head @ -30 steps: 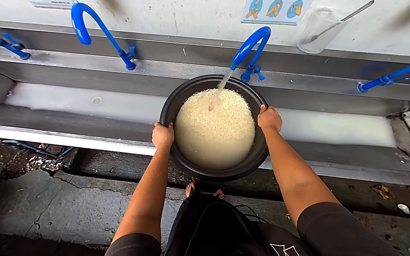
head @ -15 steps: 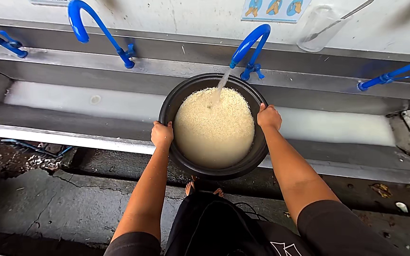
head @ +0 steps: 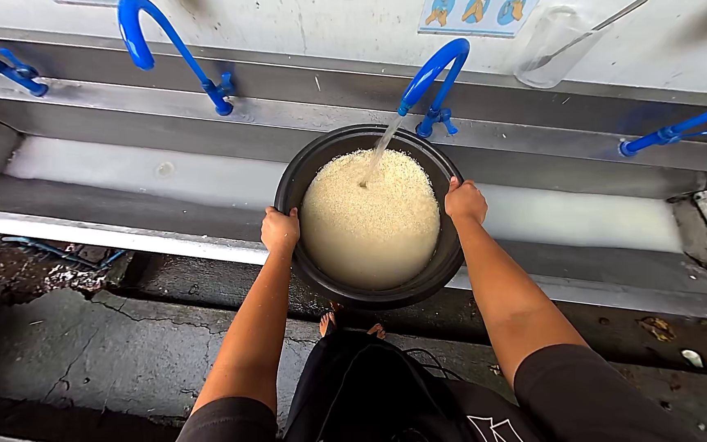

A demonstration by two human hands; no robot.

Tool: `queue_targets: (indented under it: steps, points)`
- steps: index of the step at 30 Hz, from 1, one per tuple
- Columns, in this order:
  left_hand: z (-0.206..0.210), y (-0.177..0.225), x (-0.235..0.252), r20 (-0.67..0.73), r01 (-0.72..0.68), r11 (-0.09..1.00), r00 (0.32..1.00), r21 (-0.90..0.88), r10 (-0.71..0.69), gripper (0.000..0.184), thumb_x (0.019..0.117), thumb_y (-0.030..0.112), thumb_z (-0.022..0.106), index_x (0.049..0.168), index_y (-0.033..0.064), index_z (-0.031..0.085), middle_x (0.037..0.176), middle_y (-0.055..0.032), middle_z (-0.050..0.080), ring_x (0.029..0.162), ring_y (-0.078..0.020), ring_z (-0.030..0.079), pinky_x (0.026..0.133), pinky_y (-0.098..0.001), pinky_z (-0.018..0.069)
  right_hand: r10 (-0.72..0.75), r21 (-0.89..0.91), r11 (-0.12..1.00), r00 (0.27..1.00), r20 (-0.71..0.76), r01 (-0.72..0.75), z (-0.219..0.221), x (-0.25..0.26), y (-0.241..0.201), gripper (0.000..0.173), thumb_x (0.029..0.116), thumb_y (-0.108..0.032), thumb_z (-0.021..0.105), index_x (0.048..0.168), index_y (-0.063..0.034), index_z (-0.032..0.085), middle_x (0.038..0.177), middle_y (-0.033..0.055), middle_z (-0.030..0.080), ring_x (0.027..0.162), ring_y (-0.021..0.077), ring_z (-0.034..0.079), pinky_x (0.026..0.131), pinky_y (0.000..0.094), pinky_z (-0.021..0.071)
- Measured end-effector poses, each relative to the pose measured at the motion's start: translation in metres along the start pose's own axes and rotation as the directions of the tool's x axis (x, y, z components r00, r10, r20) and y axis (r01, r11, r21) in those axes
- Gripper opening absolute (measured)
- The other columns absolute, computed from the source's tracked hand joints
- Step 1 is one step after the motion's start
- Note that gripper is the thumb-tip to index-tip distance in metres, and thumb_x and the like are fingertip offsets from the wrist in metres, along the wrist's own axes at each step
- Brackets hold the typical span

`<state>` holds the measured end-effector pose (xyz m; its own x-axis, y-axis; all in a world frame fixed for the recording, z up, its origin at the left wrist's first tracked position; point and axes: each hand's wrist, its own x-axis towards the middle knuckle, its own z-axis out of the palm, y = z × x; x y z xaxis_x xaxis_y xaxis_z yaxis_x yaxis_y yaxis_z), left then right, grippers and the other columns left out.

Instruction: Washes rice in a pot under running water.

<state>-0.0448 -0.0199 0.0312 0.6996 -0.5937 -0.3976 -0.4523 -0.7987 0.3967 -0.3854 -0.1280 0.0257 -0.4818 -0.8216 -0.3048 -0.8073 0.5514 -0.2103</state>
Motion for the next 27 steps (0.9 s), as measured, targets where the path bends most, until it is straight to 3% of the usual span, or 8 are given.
queue_targets:
  steps: [27]
  points:
    - [-0.0002,0.0015,-0.0013,-0.006,0.005,1.0,1.0,0.014,-0.004,0.056,0.1022,0.044,0.061,0.136,0.0003,0.054,0.122,-0.027,0.067,0.119,-0.0435,0.065,0.095,-0.064,0.0514,-0.007,0.012,1.0,1.0,0.013,0.006,-0.0008,-0.0011,0.0006,0.064,0.1108,-0.053,0.025,0.14,-0.004,0.055,0.126,0.022,0.069,0.123,0.0379,0.065,0.096,0.0584,0.0519]
